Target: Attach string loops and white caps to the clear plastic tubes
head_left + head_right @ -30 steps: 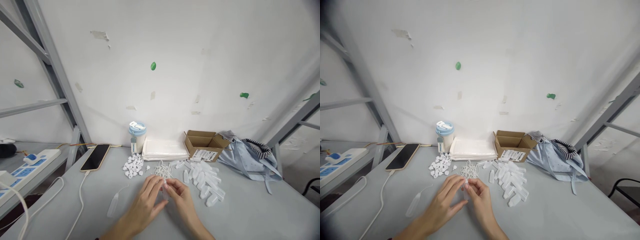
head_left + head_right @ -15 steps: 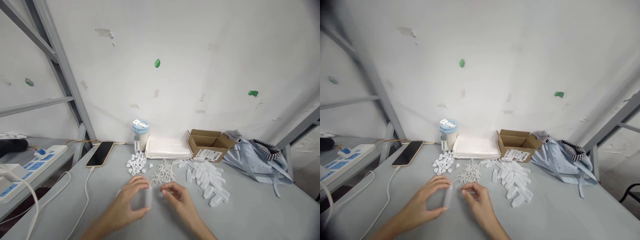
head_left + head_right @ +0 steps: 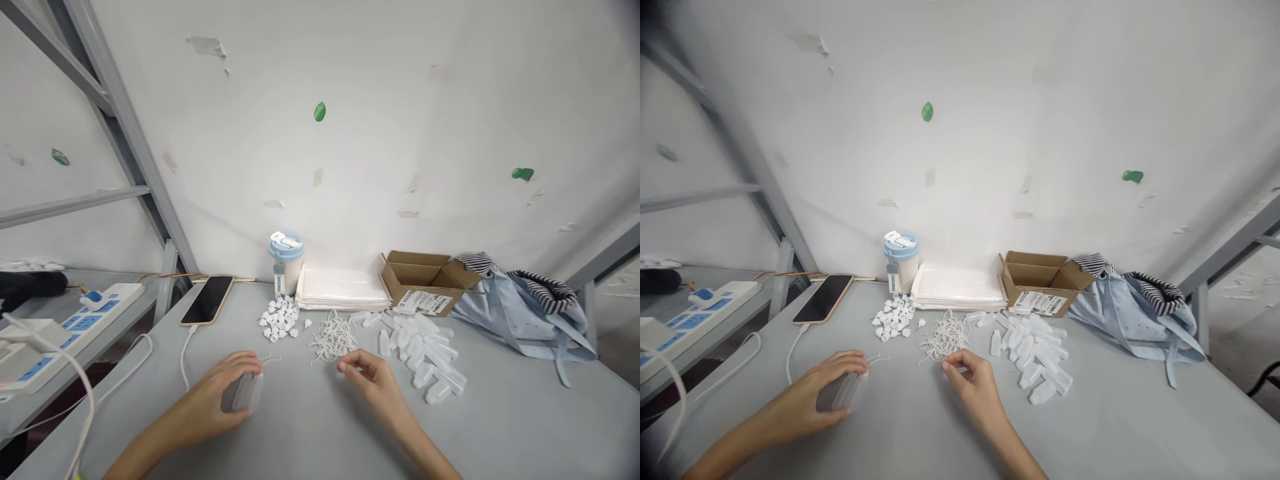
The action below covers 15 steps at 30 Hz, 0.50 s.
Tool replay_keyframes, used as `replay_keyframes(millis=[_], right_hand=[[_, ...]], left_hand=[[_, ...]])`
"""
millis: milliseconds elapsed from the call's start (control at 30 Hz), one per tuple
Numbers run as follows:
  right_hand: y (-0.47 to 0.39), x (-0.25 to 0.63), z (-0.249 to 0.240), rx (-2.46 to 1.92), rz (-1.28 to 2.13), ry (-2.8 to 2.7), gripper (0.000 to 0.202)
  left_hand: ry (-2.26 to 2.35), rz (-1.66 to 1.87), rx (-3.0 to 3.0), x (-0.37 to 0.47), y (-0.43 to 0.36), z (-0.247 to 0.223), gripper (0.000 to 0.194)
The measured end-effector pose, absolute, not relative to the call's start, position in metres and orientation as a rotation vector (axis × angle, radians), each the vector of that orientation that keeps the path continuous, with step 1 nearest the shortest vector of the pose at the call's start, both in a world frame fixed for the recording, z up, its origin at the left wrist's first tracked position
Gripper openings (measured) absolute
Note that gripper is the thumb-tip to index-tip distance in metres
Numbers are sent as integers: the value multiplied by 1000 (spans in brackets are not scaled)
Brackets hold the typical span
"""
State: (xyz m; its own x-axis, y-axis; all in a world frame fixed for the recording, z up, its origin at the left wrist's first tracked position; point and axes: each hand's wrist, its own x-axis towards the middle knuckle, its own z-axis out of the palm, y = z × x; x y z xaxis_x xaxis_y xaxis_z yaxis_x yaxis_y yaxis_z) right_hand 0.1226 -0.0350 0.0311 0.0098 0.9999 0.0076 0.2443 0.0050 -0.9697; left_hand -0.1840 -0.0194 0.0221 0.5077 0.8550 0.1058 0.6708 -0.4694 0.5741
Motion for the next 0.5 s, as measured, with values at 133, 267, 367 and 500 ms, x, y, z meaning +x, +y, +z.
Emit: replay_keyframes(millis=[133, 267, 367, 500], right_hand=[[-34, 123, 31, -1391, 1081, -1396, 28], [-34, 124, 30, -1373, 1092, -1424, 23], [-34, 124, 30, -1356, 1085, -1429, 22], [-34, 125, 28, -1348, 1083, -1430, 22]], left_hand=[[1224, 493, 2272, -185, -20, 24, 52], [1228, 503, 2246, -186, -23, 22, 57], [1231, 507, 2238, -186, -24, 21, 57], [1279, 452, 2214, -187, -24, 22, 56]])
